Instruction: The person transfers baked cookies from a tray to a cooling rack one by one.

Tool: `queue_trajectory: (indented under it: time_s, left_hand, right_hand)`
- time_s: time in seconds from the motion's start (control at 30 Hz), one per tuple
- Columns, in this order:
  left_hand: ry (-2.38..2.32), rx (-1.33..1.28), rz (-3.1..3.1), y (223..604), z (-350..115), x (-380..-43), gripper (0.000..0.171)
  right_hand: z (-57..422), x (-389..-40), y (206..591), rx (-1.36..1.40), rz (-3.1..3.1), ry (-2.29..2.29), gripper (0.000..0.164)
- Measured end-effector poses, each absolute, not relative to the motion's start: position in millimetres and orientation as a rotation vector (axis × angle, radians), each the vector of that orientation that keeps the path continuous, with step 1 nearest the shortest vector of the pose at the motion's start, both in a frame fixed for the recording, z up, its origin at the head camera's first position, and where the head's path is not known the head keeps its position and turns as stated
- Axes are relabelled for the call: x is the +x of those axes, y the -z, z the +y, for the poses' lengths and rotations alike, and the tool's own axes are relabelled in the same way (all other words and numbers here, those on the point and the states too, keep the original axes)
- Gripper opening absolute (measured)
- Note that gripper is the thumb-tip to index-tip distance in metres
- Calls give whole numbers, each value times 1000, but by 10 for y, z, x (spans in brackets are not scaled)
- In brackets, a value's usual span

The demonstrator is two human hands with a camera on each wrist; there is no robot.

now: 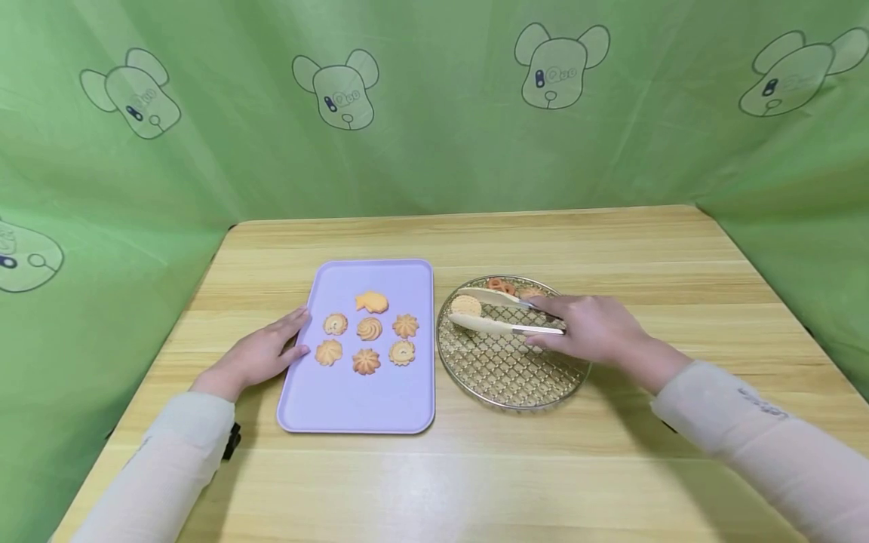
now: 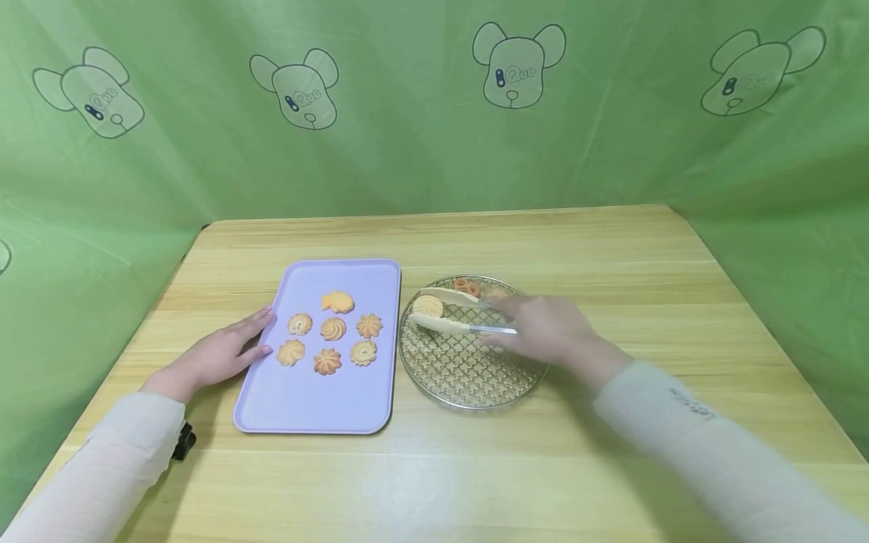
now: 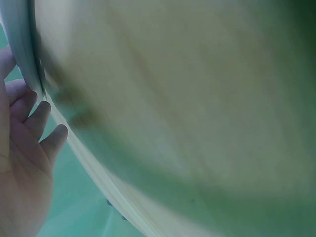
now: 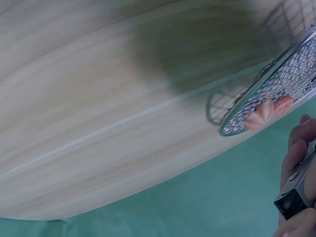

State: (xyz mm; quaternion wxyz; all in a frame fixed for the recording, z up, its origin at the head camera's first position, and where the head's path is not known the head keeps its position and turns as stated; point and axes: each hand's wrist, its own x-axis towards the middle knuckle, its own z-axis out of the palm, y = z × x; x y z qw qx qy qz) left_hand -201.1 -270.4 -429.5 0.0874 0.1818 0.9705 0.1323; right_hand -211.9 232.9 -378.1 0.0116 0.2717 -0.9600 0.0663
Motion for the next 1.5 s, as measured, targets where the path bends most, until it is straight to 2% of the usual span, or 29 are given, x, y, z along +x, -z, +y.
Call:
queue_trajectory:
  time_s: [0.73,1.5]
  left_hand:
    - [-386,563,2892,4277,-2711,-2013,65]
    - [-379,542,2881,4300,-2713,-2026,65]
  right_hand:
    - [2777,-2077,3652,691,-3111,-173,81]
    - [3165,-2007,3625,681,-3106,-95,76]
